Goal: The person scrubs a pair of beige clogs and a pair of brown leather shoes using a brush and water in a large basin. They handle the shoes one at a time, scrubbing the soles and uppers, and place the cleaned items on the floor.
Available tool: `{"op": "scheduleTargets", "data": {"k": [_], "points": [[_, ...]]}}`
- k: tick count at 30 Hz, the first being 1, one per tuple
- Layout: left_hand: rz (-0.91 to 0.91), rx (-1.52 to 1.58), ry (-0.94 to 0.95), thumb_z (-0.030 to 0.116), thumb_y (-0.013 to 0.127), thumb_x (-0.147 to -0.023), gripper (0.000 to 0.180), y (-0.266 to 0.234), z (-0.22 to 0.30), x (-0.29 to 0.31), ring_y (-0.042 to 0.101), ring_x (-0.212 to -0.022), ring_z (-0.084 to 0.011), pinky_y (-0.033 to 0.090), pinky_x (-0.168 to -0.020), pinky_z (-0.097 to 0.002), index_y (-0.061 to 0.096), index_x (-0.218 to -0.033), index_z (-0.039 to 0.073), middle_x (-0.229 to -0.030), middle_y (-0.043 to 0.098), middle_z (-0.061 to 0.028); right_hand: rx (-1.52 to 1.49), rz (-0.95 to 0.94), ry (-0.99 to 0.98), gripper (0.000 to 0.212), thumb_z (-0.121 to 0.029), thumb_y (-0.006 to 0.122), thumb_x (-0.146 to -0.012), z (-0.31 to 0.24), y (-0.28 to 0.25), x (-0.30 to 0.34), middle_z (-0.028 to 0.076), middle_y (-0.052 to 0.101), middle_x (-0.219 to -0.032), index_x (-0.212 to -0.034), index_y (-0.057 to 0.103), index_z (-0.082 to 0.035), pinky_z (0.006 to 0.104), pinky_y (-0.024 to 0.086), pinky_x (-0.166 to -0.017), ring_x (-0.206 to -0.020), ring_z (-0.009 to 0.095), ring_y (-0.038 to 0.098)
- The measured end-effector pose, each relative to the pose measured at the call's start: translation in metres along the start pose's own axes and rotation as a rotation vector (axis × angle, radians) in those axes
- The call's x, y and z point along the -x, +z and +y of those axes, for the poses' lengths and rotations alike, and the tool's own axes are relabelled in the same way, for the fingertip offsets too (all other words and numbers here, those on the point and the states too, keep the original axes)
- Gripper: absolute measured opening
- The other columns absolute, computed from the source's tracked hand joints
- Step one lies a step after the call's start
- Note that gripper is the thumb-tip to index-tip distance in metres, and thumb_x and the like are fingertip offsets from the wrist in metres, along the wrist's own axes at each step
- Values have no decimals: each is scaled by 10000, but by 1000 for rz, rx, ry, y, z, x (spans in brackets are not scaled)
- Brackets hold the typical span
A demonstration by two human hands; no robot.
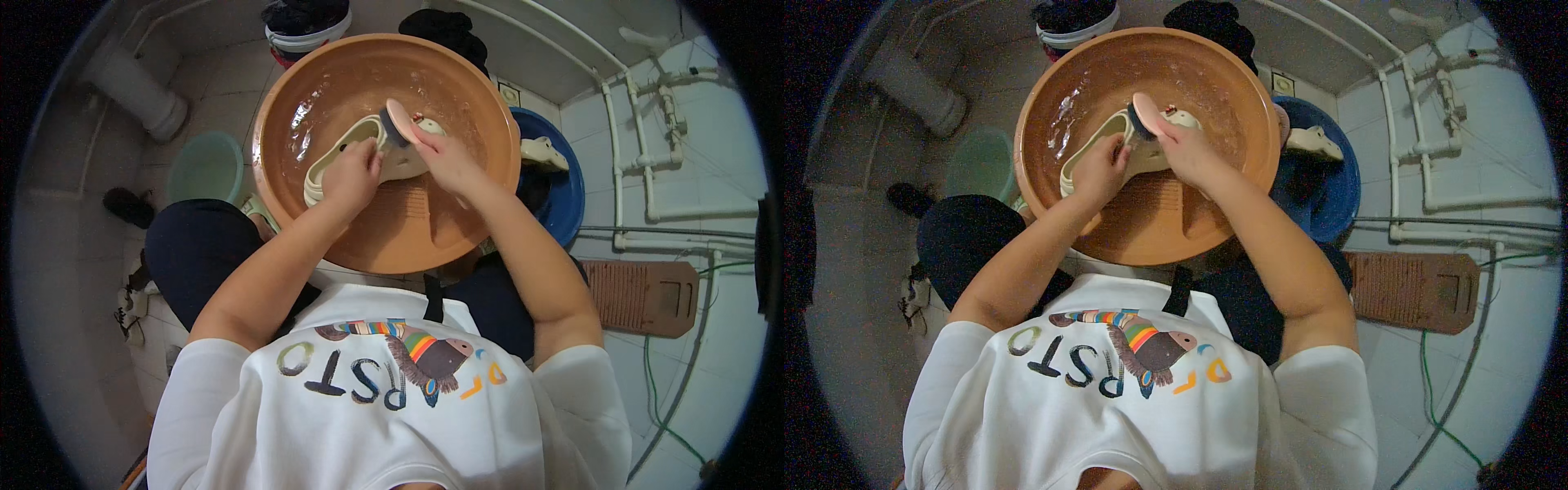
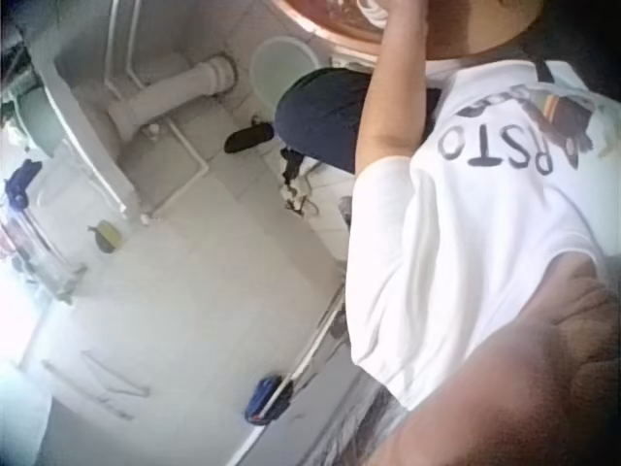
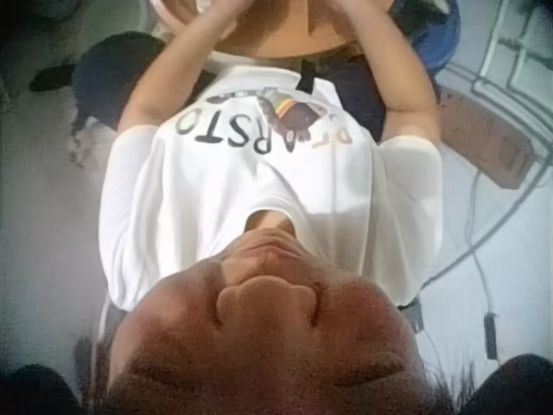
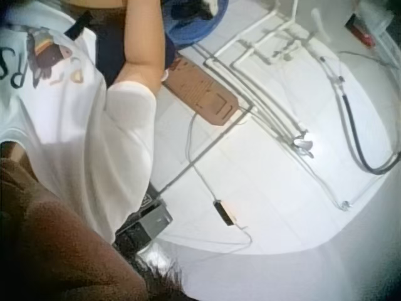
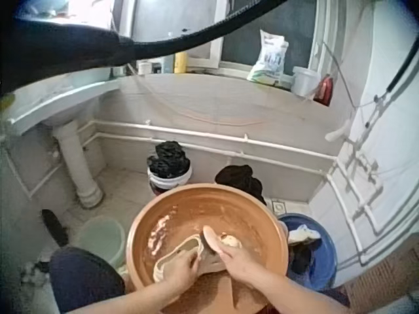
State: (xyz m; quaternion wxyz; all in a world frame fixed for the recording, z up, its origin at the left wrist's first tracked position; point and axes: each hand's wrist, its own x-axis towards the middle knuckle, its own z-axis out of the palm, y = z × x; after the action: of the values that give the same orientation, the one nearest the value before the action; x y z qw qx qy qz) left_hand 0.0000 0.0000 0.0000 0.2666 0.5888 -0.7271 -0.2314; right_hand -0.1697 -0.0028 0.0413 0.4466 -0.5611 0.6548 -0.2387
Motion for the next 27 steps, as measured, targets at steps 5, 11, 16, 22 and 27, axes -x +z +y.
{"op": "scheduleTargets", "data": {"k": [5, 11, 16, 22, 27], "points": [[71, -43, 314, 178, 555, -791, 82, 13, 10, 9, 552, -727, -283, 447, -611, -405, 550, -842, 113, -753, 521, -84, 305, -118, -69, 382, -218, 486, -885, -2, -21, -20, 120, 554, -1190, -1262, 484, -155, 275, 397, -889, -1047, 192, 535], [71, -28, 233, 171, 551, -788, 92, 2, 2, 7, 545, -708, -282, 449, -593, -411, 552, -874, 136, -735, 508, -83, 268, -55, 19, 374, -257, 482, -882, -10, -8, -50, 66, 629, -942, -1247, 508, -181, 262, 448, -661, -725, 146, 564], [90, -4, 224, 176, 556, -781, 125, 4, -6, 6, 545, -711, -279, 448, -597, -409, 566, -902, 147, -740, 509, -83, 151, -167, 86, 372, -247, 494, -877, -27, -36, -12, 22, 597, -828, -1244, 517, -193, 234, 412, -526, -588, 93, 488], [11, -85, 399, 171, 562, -773, 121, 0, -8, 10, 545, -712, -275, 446, -599, -407, 552, -892, 148, -734, 498, -84, 450, -195, -32, 363, -230, 493, -874, -9, 7, -65, 71, 622, -880, -1232, 527, -181, 265, 446, -611, -715, 130, 560], [20, -79, 308, 191, 556, -787, 134, -5, -3, 12, 554, -709, -284, 447, -601, -409, 539, -911, 146, -751, 506, -89, 562, 22, 77, 376, -221, 483, -877, 4, -4, -103, 133, 623, -1023, -1245, 500, -149, 334, 443, -810, -919, 240, 586]]}}
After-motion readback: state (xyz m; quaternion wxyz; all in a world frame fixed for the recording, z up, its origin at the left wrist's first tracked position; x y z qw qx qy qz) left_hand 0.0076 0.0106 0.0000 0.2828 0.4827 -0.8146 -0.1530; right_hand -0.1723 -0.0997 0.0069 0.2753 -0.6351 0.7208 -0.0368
